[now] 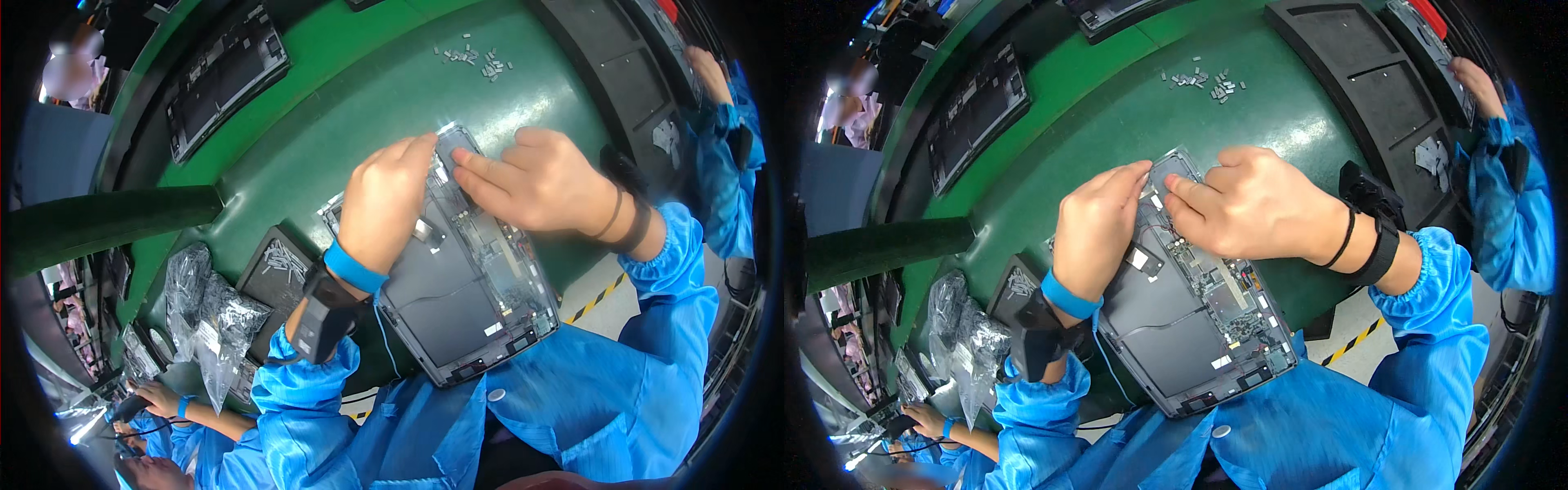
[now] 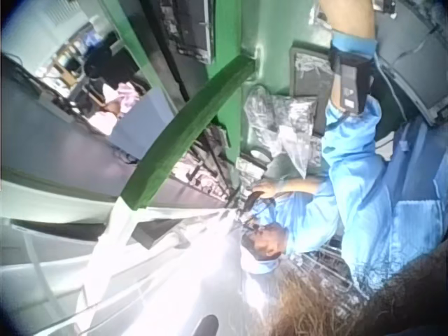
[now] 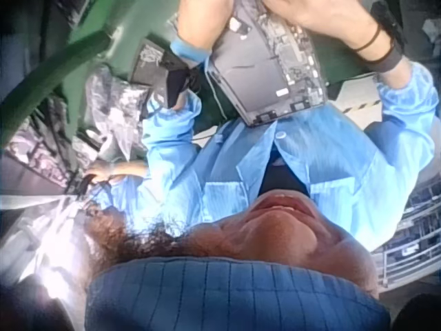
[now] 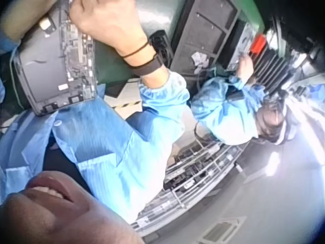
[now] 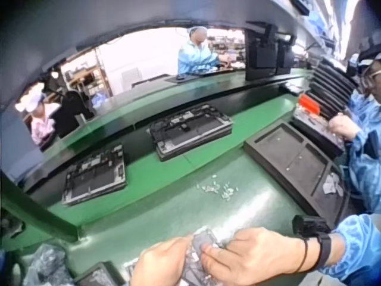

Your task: The worker is assembling internal components and ribbon cables of a tablet device at a factory production line.

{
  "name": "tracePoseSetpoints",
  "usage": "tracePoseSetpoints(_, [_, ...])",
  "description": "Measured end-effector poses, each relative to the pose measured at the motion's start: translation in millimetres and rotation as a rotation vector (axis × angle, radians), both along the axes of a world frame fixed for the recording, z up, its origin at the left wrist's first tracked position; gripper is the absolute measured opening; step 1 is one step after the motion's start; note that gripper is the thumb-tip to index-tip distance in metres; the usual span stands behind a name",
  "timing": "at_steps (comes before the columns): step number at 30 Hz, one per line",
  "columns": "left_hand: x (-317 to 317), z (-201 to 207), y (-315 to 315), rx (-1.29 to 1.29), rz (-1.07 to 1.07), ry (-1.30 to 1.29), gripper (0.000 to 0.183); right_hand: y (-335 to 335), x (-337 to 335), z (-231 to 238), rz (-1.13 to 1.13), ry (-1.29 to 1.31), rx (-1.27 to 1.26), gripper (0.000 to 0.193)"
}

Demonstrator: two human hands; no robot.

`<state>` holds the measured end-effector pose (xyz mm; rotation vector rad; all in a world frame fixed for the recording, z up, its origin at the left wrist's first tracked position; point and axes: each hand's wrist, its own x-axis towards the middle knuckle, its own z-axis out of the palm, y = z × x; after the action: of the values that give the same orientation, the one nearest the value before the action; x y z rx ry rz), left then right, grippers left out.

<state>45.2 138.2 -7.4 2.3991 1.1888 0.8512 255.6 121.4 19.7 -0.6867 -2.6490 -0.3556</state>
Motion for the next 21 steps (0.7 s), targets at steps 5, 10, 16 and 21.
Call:
tracePoseSetpoints(5, [0.4, -3.6, -6.6, 0.08, 0.005, 0.091, 0.021, 1.6, 6.7, -4.4, 0.007, 0.004, -0.093, 0.017])
tracePoseSetpoints(10, [-0.6, -7.2, -2.2, 0.064, -0.03, 0.039, 0.024, -1.8, 1.5, 12.4, -0.094, -0.076, -0.301, 0.023])
tracePoseSetpoints(16, [-10.0, 11.1, -3.6, -0.07, -0.057, -0.101, 0.014, -13.9, -7.6, 8.9, -0.231, -0.146, -0.323, 0.029])
tracePoseSetpoints(21, [-22.5, 23.2, -18.4, -0.177, -0.119, -0.014, 0.011, -4.2, 9.1, -14.1, -0.223, 0.401, -0.609, 0.027])
